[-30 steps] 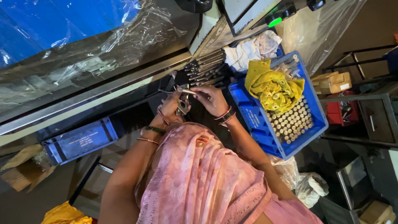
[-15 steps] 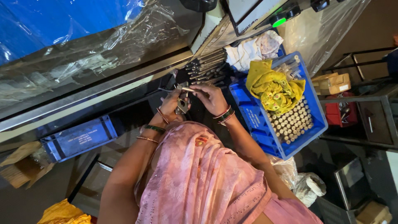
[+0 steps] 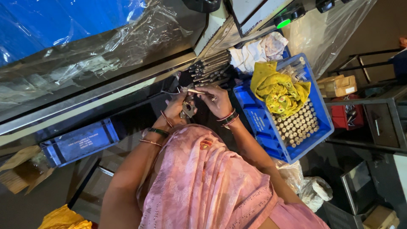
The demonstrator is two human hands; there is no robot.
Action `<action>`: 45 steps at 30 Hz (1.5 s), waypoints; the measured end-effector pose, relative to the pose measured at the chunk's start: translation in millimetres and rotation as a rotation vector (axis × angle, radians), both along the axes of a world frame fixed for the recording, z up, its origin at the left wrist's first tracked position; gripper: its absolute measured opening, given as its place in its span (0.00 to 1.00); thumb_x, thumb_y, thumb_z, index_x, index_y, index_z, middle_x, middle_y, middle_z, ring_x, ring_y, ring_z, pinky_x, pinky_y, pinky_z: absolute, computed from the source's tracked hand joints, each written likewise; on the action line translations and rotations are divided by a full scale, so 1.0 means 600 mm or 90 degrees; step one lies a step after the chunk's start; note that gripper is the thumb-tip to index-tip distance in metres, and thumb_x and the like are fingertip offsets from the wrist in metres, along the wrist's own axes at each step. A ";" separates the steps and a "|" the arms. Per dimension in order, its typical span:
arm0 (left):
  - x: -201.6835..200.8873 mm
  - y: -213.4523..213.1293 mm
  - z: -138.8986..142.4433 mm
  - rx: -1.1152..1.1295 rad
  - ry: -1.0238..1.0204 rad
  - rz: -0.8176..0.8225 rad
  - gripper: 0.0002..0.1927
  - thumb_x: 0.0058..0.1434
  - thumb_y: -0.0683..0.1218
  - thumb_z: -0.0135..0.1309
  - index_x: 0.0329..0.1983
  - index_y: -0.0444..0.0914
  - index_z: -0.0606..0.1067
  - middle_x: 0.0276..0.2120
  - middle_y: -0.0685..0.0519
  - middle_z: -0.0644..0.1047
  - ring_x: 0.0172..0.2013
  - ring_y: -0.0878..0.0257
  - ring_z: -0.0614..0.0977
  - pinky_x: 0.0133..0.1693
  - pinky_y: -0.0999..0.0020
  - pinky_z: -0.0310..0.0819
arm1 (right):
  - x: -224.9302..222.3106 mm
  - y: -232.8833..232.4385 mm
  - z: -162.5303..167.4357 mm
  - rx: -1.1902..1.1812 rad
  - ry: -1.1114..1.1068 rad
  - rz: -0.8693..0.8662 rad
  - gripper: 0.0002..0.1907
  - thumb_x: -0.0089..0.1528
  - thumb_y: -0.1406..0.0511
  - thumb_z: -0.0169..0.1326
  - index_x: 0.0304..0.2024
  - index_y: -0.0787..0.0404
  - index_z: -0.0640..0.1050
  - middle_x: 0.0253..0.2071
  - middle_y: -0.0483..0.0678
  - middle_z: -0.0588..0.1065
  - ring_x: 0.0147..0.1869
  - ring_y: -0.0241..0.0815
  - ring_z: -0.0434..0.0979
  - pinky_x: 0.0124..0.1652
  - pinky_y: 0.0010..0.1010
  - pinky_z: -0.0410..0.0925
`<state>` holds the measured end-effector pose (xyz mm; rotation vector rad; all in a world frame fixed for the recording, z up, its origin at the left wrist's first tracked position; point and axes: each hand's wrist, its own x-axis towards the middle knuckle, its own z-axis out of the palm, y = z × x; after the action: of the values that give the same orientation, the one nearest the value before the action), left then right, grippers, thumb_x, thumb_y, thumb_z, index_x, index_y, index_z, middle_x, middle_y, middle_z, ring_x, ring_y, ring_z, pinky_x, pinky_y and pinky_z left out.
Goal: The person operates a metal forming machine by inserting cylindrical metal rods into the machine, activating it, and removing the formed parts. They then wipe the machine surface with a yellow cloth and repeat the process with additional rods.
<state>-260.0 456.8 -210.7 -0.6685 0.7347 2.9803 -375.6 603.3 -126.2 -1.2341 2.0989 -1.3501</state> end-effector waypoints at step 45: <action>-0.064 0.029 -0.016 -0.564 -0.213 -0.153 0.25 0.63 0.67 0.48 0.28 0.44 0.79 0.23 0.54 0.80 0.27 0.64 0.81 0.31 0.66 0.73 | 0.019 0.108 -0.138 -0.057 -0.051 -0.170 0.27 0.65 0.62 0.61 0.17 0.62 0.63 0.17 0.41 0.59 0.23 0.30 0.53 0.26 0.31 0.50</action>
<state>-298.7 474.2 -220.6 -0.9498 1.9260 2.1355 -364.4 668.3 -208.7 -0.9384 2.2276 -1.5936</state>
